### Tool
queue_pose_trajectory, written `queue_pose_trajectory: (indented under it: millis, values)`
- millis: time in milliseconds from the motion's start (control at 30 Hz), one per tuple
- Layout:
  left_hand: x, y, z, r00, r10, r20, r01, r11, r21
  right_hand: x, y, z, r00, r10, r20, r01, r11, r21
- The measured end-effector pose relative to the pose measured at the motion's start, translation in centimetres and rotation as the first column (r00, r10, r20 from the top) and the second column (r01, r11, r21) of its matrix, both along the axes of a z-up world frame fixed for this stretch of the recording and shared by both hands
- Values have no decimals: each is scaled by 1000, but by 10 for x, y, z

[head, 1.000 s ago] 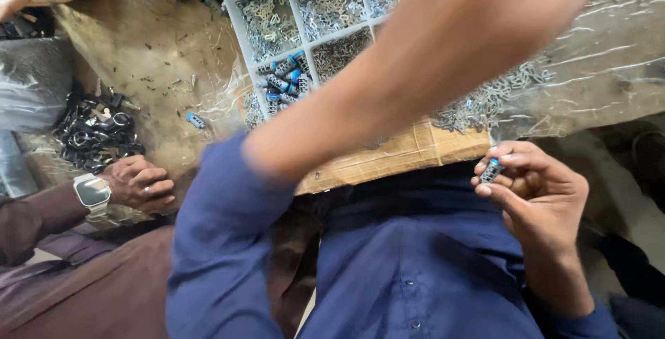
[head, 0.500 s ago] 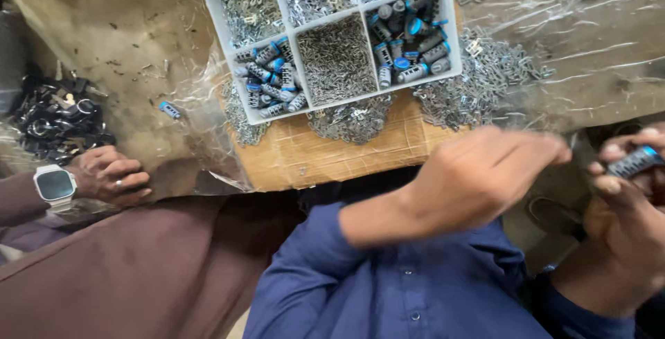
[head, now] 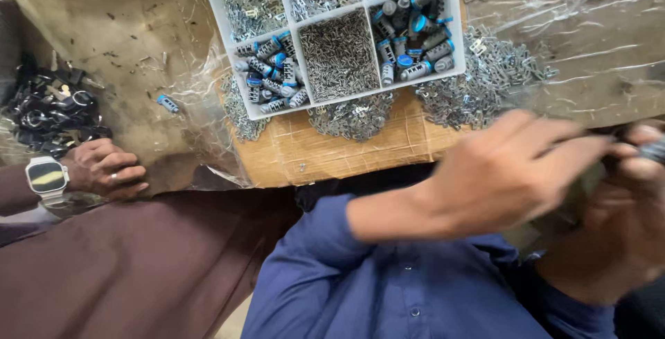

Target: The person assembles small cylindrical key components by inserting metal pins into blue-and-white plastic housings. They repeatedly pick up pins from a compartmentalized tray, insert them into the cylinders, and place the assembled units back into the tray. The process is repetitive and focused on manual dexterity.

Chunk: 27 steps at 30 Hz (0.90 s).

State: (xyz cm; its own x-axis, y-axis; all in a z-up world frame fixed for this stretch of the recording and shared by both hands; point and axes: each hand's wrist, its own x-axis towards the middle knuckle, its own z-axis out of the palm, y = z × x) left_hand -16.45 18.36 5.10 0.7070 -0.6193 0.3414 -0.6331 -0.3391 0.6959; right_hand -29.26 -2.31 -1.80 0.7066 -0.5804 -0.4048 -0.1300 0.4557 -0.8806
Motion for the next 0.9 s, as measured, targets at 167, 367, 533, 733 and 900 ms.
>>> queue_pose_trajectory:
  millis: [167, 367, 533, 733, 900]
  values:
    - [6, -20, -16, 998, 57, 39, -61, 994, 90, -12, 4, -15, 974, -122, 190, 135, 989, -58]
    - [-5, 50, -19, 981, 189, -37, -178, 965, 192, 51, 88, -1, 968, 121, 222, -85, 983, -163]
    - [-3, 73, -19, 962, 271, -44, -256, 943, 212, 57, 108, 8, 949, 229, 218, -212, 972, -97]
    - [-6, 113, -3, 966, 258, -13, -240, 914, 328, 37, 96, 14, 942, 246, 230, -231, 969, -91]
    - [-7, 90, -8, 985, 169, 41, -174, 954, 243, 25, 88, 9, 945, 220, 242, -198, 974, -109]
